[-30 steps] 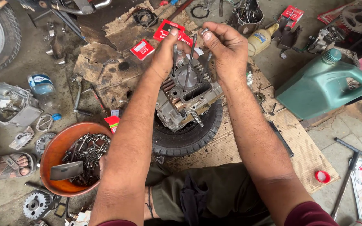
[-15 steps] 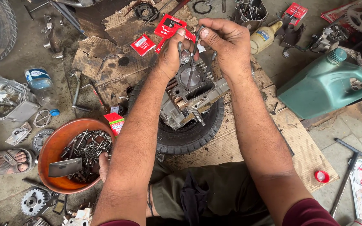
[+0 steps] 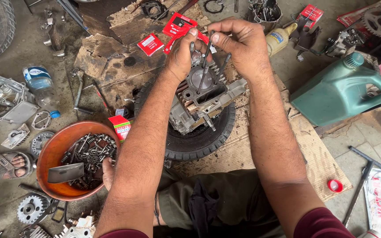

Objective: Repairing and cleaning internal components of a motorcycle engine.

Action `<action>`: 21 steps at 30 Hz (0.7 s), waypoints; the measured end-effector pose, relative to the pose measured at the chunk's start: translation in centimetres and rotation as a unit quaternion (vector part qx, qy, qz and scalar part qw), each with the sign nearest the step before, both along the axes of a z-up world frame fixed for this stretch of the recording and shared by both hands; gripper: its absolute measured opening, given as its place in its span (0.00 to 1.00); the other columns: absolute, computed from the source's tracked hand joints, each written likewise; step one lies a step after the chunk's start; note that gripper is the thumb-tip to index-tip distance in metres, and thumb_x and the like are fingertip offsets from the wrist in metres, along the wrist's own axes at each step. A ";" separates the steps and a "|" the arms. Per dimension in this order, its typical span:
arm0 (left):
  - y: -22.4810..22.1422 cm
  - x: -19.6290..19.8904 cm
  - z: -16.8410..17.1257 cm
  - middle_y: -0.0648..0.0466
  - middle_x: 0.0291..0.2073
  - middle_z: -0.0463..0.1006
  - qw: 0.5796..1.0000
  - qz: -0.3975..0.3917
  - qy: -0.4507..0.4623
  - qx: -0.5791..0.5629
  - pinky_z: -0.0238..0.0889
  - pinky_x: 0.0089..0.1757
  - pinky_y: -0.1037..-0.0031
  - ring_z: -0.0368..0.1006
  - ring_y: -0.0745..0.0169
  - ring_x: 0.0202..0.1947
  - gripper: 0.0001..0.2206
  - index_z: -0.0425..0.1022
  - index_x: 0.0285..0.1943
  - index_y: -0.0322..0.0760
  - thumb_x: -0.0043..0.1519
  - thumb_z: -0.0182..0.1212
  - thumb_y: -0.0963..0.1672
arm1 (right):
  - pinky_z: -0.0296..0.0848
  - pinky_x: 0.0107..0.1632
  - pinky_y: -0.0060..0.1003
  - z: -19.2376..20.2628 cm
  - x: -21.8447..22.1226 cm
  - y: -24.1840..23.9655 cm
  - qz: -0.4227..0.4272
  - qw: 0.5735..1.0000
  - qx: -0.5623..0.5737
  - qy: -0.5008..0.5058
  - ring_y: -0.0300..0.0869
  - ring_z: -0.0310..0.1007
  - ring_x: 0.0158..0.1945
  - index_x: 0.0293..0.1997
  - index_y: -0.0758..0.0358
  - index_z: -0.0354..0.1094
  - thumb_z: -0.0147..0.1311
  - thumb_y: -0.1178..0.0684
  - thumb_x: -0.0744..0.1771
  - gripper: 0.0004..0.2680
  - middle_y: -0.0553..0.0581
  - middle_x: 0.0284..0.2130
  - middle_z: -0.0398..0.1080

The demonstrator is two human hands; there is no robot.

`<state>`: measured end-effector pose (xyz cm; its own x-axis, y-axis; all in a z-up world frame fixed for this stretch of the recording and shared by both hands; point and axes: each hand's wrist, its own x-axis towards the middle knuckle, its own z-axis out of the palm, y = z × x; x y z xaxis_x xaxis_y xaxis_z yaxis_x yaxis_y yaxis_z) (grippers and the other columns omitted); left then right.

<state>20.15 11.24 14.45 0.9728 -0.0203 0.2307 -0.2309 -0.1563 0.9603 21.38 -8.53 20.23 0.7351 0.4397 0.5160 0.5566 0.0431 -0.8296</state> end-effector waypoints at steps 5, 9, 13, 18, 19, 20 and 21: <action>0.0 -0.2 0.0 0.54 0.26 0.82 1.000 0.016 0.001 0.027 0.63 0.42 0.67 0.68 0.64 0.33 0.38 0.82 0.31 0.35 0.64 0.28 0.63 | 0.78 0.50 0.30 -0.3 0.3 -0.1 0.018 1.000 -0.023 -0.002 0.34 0.77 0.45 0.51 0.67 0.76 0.62 0.60 0.70 0.06 0.51 0.41 0.78; 0.0 0.3 -0.6 0.54 0.25 0.81 1.000 0.011 -0.002 0.027 0.63 0.41 0.67 0.68 0.64 0.32 0.38 0.81 0.30 0.36 0.64 0.28 0.63 | 0.78 0.47 0.30 -0.4 0.6 -0.3 0.000 0.999 -0.051 0.002 0.34 0.77 0.44 0.47 0.68 0.74 0.64 0.61 0.69 0.05 0.52 0.41 0.76; 0.3 0.7 -1.4 0.51 0.25 0.75 0.999 0.035 0.002 0.008 0.63 0.40 0.65 0.68 0.62 0.32 0.36 0.78 0.32 0.33 0.66 0.32 0.62 | 0.79 0.44 0.32 -0.8 0.7 0.0 0.062 0.996 -0.022 0.054 0.36 0.79 0.40 0.43 0.69 0.71 0.64 0.61 0.68 0.05 0.51 0.42 0.71; 0.1 0.3 -0.6 0.52 0.26 0.83 1.000 -0.008 -0.010 -0.013 0.66 0.44 0.67 0.72 0.64 0.34 0.36 0.81 0.32 0.34 0.66 0.31 0.61 | 0.76 0.46 0.31 -0.9 1.0 -0.7 0.008 0.997 -0.067 -0.021 0.35 0.75 0.45 0.44 0.69 0.73 0.66 0.61 0.68 0.06 0.52 0.44 0.71; 0.0 0.3 -0.7 0.52 0.27 0.84 1.000 -0.014 -0.016 -0.015 0.68 0.45 0.67 0.74 0.64 0.35 0.36 0.81 0.33 0.34 0.67 0.31 0.60 | 0.75 0.45 0.31 -0.7 0.9 -0.9 -0.011 0.996 -0.087 -0.031 0.35 0.74 0.44 0.44 0.69 0.73 0.66 0.61 0.67 0.06 0.52 0.43 0.71; 0.0 0.3 -0.8 0.52 0.27 0.84 1.000 -0.015 -0.016 -0.016 0.68 0.45 0.67 0.74 0.64 0.35 0.36 0.81 0.33 0.34 0.67 0.31 0.60 | 0.75 0.45 0.31 -0.8 0.8 -0.9 -0.011 0.996 -0.088 -0.031 0.35 0.74 0.44 0.44 0.69 0.73 0.66 0.61 0.67 0.06 0.52 0.43 0.71; 0.0 0.2 -0.8 0.55 0.26 0.83 1.000 0.000 -0.031 -0.006 0.68 0.42 0.68 0.75 0.66 0.32 0.37 0.82 0.33 0.35 0.67 0.31 0.62 | 0.75 0.45 0.32 -0.9 0.8 -0.9 -0.016 0.993 -0.110 -0.047 0.36 0.74 0.43 0.43 0.69 0.74 0.68 0.60 0.67 0.06 0.52 0.41 0.72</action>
<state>20.38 11.26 13.62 0.9568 -0.0170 0.2902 -0.2895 -0.1453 0.9461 22.19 -9.43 19.34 0.7035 0.5273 0.4765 0.6302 -0.1529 -0.7612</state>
